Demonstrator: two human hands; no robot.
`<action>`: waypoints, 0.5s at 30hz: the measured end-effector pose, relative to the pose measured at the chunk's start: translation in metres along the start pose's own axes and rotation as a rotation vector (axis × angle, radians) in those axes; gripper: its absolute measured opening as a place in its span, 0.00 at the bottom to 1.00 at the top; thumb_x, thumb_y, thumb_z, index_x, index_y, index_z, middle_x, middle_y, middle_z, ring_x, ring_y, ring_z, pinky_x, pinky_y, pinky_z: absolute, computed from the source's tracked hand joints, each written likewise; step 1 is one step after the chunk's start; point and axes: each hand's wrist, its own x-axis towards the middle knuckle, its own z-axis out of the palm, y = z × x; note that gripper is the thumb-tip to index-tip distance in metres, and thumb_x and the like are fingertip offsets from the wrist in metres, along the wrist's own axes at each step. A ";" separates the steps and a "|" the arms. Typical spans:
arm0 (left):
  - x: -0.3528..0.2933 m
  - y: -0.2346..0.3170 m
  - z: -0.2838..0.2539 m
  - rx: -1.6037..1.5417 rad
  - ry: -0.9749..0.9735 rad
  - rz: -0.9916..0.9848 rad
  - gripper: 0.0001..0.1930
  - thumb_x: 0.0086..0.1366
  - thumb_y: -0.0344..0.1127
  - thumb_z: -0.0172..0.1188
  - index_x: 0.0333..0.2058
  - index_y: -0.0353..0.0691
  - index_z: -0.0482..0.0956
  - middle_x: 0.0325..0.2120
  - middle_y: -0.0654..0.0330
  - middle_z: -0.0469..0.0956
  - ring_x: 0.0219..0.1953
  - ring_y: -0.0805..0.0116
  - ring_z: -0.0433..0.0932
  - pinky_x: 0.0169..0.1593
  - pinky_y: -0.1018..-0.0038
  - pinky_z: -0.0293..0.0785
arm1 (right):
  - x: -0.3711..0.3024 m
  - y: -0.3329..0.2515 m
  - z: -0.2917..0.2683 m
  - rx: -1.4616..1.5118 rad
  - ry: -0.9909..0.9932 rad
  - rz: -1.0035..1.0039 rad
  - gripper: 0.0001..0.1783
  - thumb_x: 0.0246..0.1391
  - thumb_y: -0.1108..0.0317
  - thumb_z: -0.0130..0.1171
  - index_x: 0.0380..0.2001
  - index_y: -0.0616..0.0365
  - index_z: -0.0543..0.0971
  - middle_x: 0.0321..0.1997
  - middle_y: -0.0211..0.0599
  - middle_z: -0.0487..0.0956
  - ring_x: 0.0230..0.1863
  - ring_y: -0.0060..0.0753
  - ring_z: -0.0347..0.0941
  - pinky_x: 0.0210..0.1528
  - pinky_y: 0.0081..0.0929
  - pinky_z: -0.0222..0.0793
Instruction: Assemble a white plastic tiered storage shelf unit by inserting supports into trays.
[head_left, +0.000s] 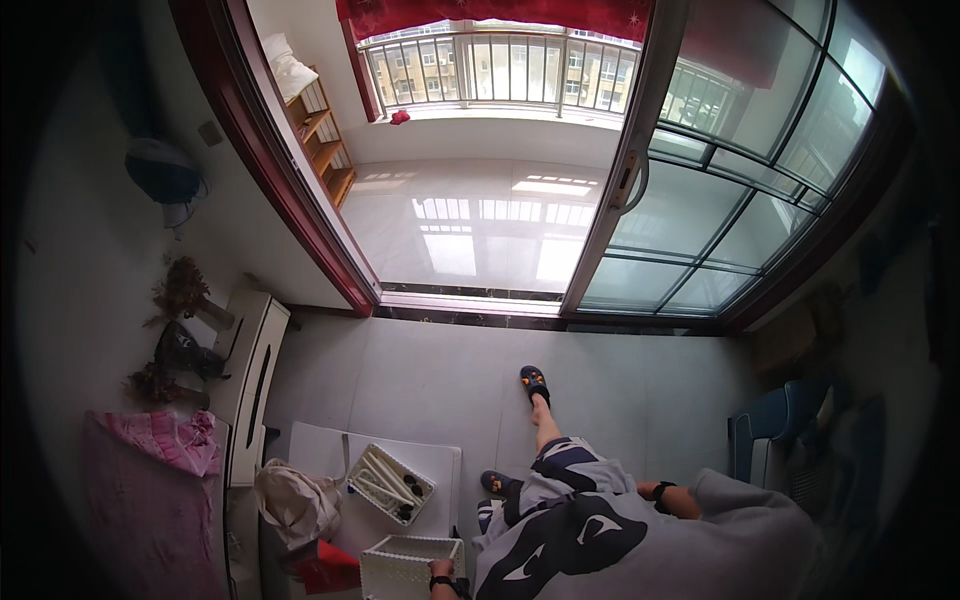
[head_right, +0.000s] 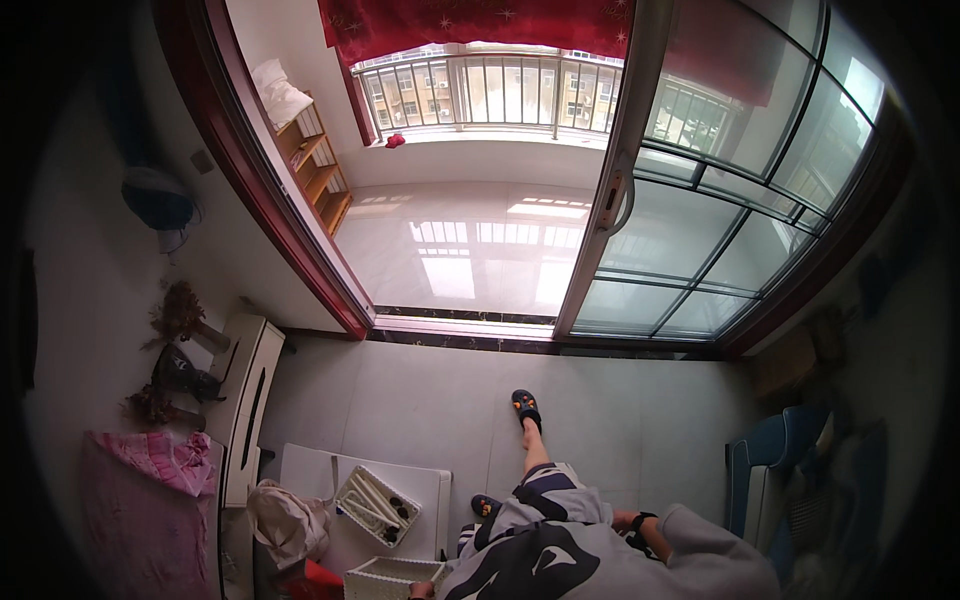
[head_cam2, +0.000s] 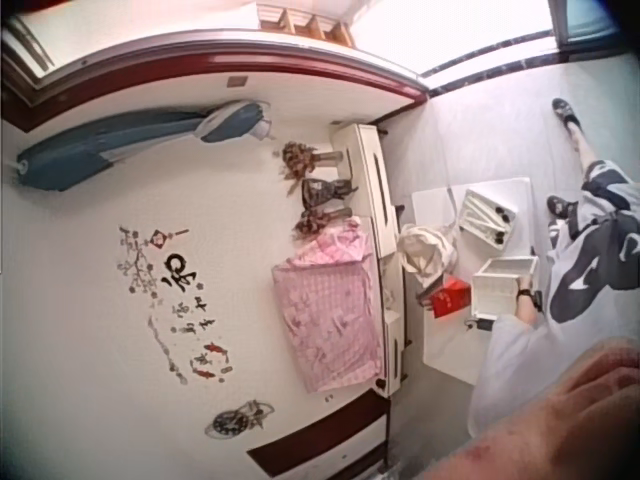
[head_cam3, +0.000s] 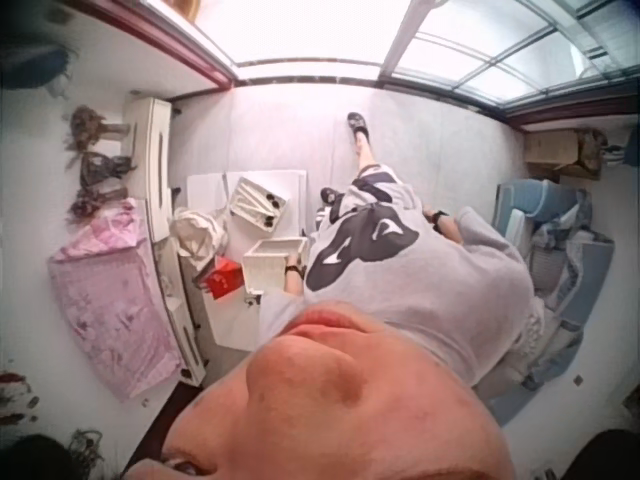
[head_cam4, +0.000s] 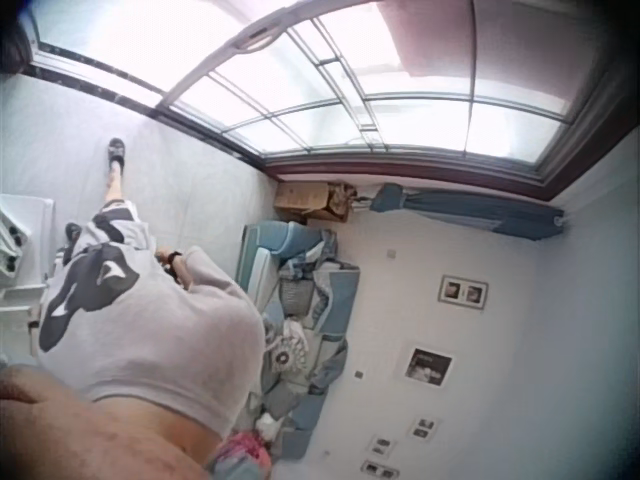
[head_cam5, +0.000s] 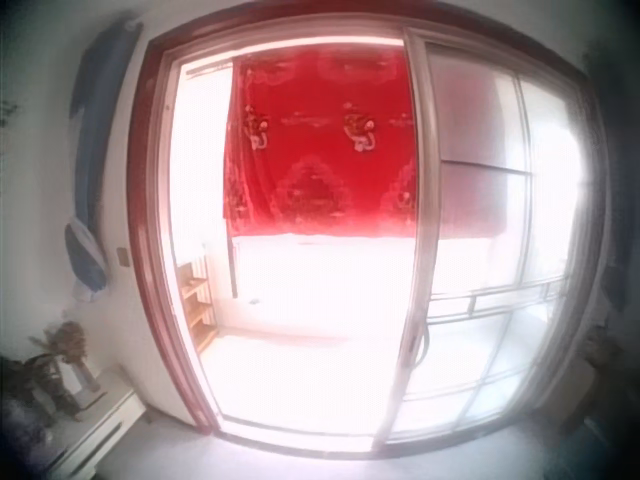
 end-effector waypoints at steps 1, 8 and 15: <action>0.004 0.002 0.000 0.013 0.004 0.013 0.33 0.46 0.28 0.66 0.48 0.29 0.57 0.39 0.42 0.75 0.38 0.52 0.79 0.40 0.62 0.77 | 0.000 0.003 0.001 -0.016 -0.018 -0.018 0.28 0.48 0.55 0.61 0.51 0.58 0.74 0.41 0.38 0.79 0.41 0.34 0.74 0.45 0.35 0.72; 0.013 -0.010 0.004 -0.070 -0.046 -0.009 0.29 0.46 0.29 0.65 0.45 0.28 0.60 0.35 0.41 0.76 0.36 0.51 0.79 0.38 0.60 0.77 | 0.022 -0.004 -0.009 -0.175 -0.095 -0.116 0.29 0.48 0.53 0.60 0.52 0.57 0.74 0.39 0.37 0.80 0.38 0.31 0.76 0.42 0.35 0.74; 0.011 -0.004 0.002 0.064 0.031 0.031 0.31 0.45 0.30 0.66 0.47 0.25 0.63 0.35 0.42 0.77 0.36 0.53 0.80 0.38 0.64 0.77 | 0.039 -0.001 -0.029 -0.217 -0.131 -0.125 0.33 0.48 0.49 0.61 0.55 0.51 0.72 0.40 0.36 0.81 0.39 0.32 0.78 0.44 0.36 0.75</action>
